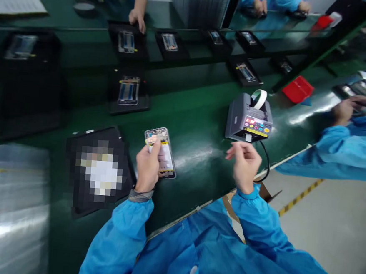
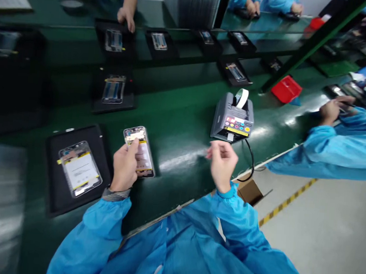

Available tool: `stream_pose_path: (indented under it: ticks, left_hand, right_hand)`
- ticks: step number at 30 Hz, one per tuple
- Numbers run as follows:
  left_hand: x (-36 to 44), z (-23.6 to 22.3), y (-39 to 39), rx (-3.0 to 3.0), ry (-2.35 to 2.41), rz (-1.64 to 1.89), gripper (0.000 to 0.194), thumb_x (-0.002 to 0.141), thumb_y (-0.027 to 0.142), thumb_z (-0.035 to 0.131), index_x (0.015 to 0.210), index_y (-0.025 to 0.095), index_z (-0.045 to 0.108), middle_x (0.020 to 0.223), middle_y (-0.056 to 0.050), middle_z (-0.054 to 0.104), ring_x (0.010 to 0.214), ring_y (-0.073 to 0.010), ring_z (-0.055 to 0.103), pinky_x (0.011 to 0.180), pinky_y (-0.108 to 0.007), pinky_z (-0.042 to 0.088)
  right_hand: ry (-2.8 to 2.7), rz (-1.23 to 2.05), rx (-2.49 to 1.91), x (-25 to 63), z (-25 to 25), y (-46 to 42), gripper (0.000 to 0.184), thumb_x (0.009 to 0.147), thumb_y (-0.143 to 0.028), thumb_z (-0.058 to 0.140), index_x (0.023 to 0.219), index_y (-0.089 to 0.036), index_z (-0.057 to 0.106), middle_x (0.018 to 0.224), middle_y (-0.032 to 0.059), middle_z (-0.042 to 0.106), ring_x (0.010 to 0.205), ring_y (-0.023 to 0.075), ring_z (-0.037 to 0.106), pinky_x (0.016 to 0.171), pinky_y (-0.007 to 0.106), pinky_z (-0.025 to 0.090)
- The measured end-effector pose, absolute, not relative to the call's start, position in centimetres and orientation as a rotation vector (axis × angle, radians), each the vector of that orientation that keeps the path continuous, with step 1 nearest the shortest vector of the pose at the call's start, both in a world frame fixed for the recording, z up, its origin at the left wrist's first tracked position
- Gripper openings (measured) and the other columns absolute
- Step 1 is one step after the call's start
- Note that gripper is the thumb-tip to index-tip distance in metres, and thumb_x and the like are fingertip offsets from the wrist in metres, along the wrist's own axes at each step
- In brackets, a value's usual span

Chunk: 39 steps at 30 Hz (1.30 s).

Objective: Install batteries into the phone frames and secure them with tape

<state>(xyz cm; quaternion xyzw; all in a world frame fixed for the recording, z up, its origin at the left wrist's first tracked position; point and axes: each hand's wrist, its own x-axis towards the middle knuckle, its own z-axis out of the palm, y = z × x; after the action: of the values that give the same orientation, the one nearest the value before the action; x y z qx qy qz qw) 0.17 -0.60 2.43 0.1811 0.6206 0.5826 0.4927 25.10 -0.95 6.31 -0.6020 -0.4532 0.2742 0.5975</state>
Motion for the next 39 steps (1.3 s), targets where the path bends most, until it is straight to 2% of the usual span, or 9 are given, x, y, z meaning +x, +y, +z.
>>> stream_pose_path:
  ticks: [3,6,11,16,20,26,31,34,39]
  left_hand:
    - [-0.1,2.9,-0.5,0.355,1.483,1.41,0.046,0.075,0.056,0.081,0.094,0.015,0.069,0.066,0.003,0.064,0.05,-0.0103,0.058,0.052,-0.022,0.052]
    - [-0.3,3.1,-0.5,0.38,1.392,1.402,0.049,0.076,0.057,0.081,0.1,0.015,0.07,0.077,-0.001,0.071,0.062,-0.014,0.067,0.061,-0.026,0.058]
    - [-1.1,2.7,-0.6,0.463,1.23,1.242,0.064,0.057,0.038,0.096,0.11,0.015,0.067,0.099,-0.007,0.077,0.088,-0.0237,0.075,0.079,-0.034,0.062]
    - [-1.2,2.4,-0.8,0.565,1.18,1.244,0.067,0.058,0.035,0.096,0.113,0.015,0.064,0.113,-0.012,0.076,0.1,-0.0267,0.074,0.089,-0.039,0.06]
    - [-0.8,1.5,-0.8,0.617,1.176,1.306,0.065,0.057,0.036,0.096,0.109,0.015,0.064,0.116,-0.014,0.076,0.103,-0.0279,0.074,0.092,-0.04,0.059]
    - [-0.9,-0.2,-0.3,0.652,1.155,1.373,0.059,0.062,0.034,0.093,0.109,0.014,0.062,0.115,-0.016,0.076,0.106,-0.0284,0.073,0.096,-0.043,0.058]
    - [-0.8,-0.8,-0.2,0.669,1.168,1.392,0.053,0.068,0.03,0.089,0.11,0.015,0.061,0.119,-0.016,0.074,0.11,-0.0288,0.072,0.097,-0.044,0.057]
    - [-0.7,-1.0,-0.2,0.682,1.164,1.394,0.05,0.07,0.027,0.087,0.111,0.015,0.061,0.12,-0.016,0.073,0.109,-0.0292,0.072,0.097,-0.045,0.057]
    - [-0.7,-1.1,-0.1,0.724,1.17,1.414,0.048,0.071,0.027,0.087,0.111,0.015,0.061,0.121,-0.015,0.073,0.112,-0.0292,0.071,0.1,-0.044,0.056]
  right_hand:
    - [-0.866,0.445,-1.489,30.3,6.2,-0.5,0.032,0.081,-0.046,0.077,0.081,-0.015,0.067,0.061,0.0,0.065,0.046,0.0121,0.056,0.045,0.024,0.044]
    - [-0.829,0.572,-1.541,33.0,5.8,0.5,0.038,0.073,-0.048,0.082,0.077,-0.014,0.067,0.063,0.0038,0.068,0.046,0.0136,0.059,0.042,0.023,0.043]
    - [-0.786,0.776,-1.547,33.3,5.7,1.9,0.039,0.065,-0.045,0.088,0.071,-0.013,0.067,0.06,0.0065,0.068,0.045,0.0157,0.063,0.04,0.022,0.044]
    - [-0.735,0.789,-1.562,33.2,5.8,2.2,0.022,0.063,-0.03,0.084,0.067,-0.014,0.069,0.054,0.0032,0.065,0.042,0.0164,0.061,0.038,0.024,0.047]
    - [-0.686,0.716,-1.61,33.5,5.5,2.6,0.009,0.066,-0.014,0.078,0.064,-0.015,0.069,0.048,0.0003,0.058,0.038,0.0151,0.056,0.041,0.028,0.049]
    - [-0.663,0.646,-1.646,33.5,5.7,3.3,0.021,0.067,0.004,0.065,0.059,-0.014,0.07,0.045,-0.0004,0.052,0.035,0.013,0.05,0.043,0.031,0.047]
    - [-0.772,0.669,-1.569,31.5,5.6,1.6,0.011,0.062,-0.005,0.066,0.061,-0.015,0.072,0.044,-0.001,0.052,0.036,0.014,0.05,0.04,0.029,0.045]
    - [-0.947,0.876,-1.529,27.4,4.8,-0.5,0.005,0.065,-0.016,0.07,0.07,-0.015,0.073,0.048,-0.0018,0.056,0.038,0.0122,0.05,0.039,0.025,0.041]
    - [-1.208,1.332,-1.435,19.1,3.6,-2.3,0.025,0.077,-0.039,0.079,0.077,-0.017,0.068,0.051,-0.0024,0.059,0.041,0.0104,0.051,0.042,0.022,0.042]
